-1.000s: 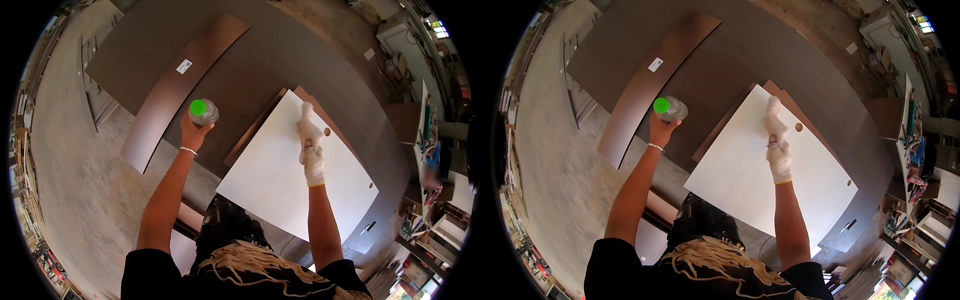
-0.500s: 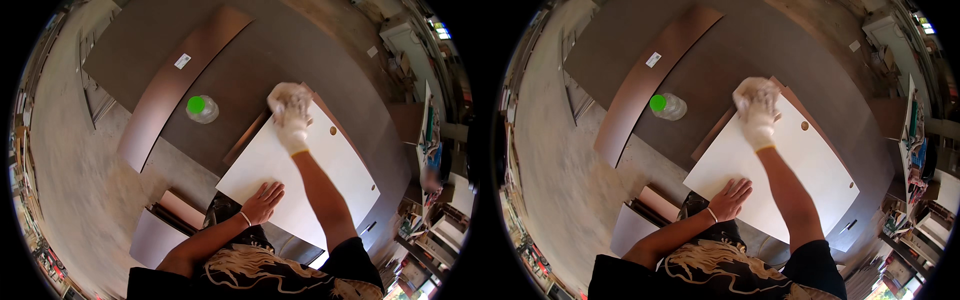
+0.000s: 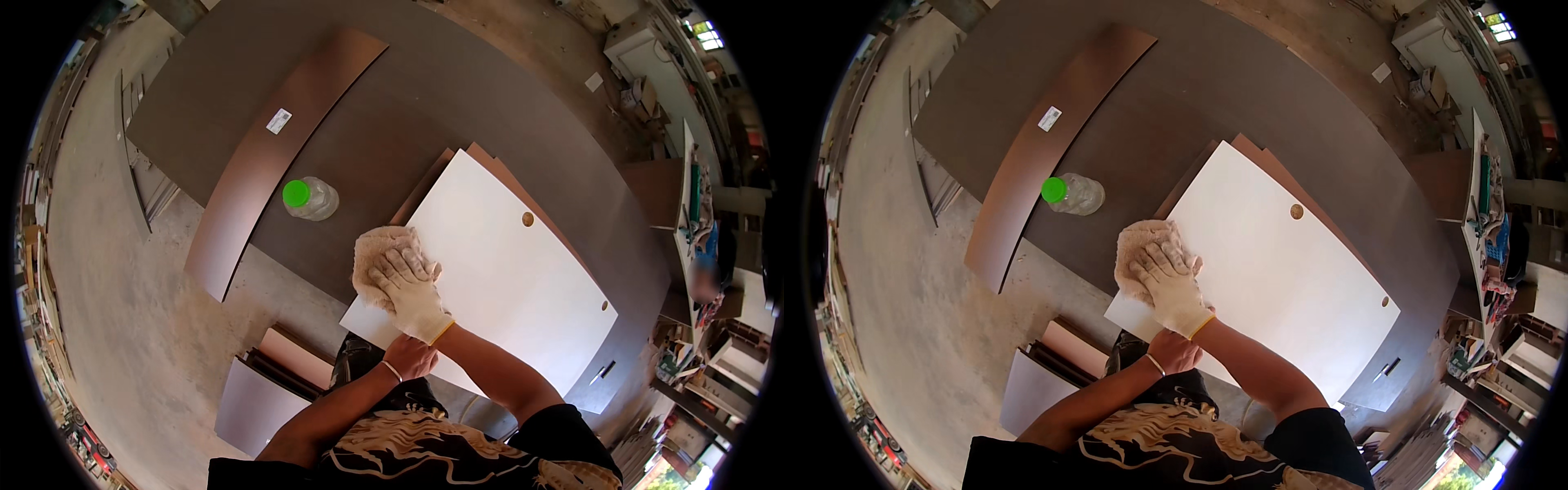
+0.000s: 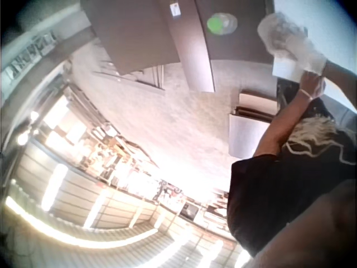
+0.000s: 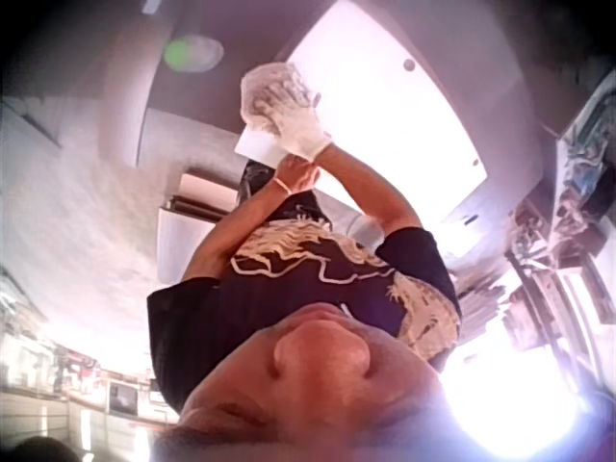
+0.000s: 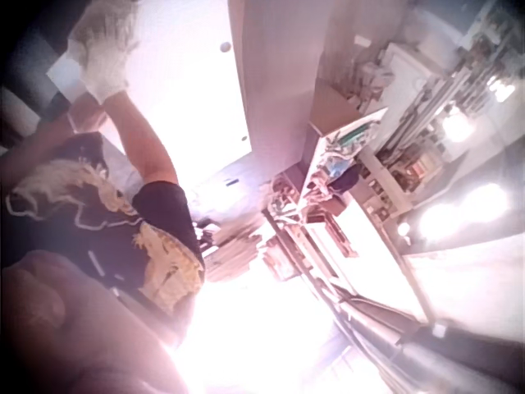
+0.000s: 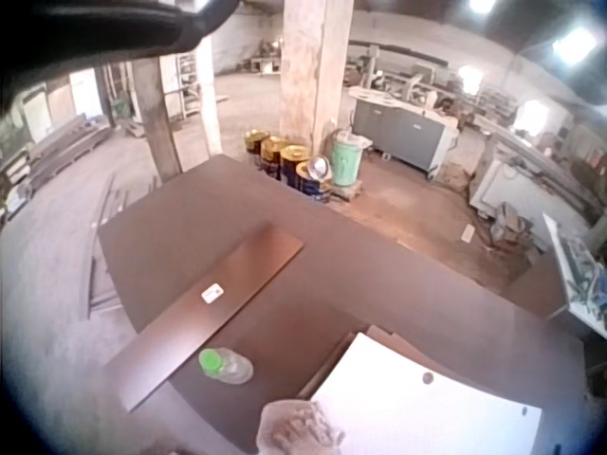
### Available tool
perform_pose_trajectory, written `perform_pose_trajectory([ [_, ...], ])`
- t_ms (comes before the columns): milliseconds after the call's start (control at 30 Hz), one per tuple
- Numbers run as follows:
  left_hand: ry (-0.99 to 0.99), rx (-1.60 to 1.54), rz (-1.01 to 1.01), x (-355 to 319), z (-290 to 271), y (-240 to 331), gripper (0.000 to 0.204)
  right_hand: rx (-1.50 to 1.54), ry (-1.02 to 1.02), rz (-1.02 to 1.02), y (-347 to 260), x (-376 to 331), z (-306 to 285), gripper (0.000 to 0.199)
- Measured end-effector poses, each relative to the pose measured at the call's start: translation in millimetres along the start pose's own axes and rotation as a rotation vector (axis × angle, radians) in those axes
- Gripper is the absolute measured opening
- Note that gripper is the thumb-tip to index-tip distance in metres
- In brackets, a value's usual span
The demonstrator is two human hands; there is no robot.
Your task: The person wipes the surface of several large flat panels with a cloth. They repeatedly pick up a plastic bottle, apply liquid to the cloth, and wipe the panels, flipping some over to clean both sides. The panels are moved and restacked on the workbench during the process.
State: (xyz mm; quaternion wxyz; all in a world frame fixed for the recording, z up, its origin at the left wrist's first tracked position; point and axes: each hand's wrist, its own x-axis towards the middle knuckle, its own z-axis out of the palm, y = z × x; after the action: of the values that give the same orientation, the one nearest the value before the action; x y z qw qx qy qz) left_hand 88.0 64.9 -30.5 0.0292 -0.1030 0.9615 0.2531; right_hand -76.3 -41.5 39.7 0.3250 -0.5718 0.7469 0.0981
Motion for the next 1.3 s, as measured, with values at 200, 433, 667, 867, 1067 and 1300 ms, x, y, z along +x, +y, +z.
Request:
perform_pose_trajectory([
  [200,-0.003,0.125,0.070,15,-24,4,0.076,0.117,0.472,0.317,127,88,-63,0.059],
  [433,0.013,0.140,0.008,5,-23,1,0.075,-0.017,0.095,0.161,61,57,-54,0.062],
  [667,0.039,0.154,0.053,10,-23,-4,0.072,0.062,0.453,0.211,74,57,-18,0.063],
  [867,0.075,0.251,0.137,4,9,-8,0.076,0.143,0.133,-0.535,-45,-47,95,0.050],
  [1067,0.146,0.107,0.171,6,-10,-4,0.062,0.047,0.094,-0.199,30,-1,45,0.055],
  [1300,0.288,-0.100,0.184,2,31,-10,0.062,-0.017,0.068,-0.733,-66,-57,85,0.053],
])
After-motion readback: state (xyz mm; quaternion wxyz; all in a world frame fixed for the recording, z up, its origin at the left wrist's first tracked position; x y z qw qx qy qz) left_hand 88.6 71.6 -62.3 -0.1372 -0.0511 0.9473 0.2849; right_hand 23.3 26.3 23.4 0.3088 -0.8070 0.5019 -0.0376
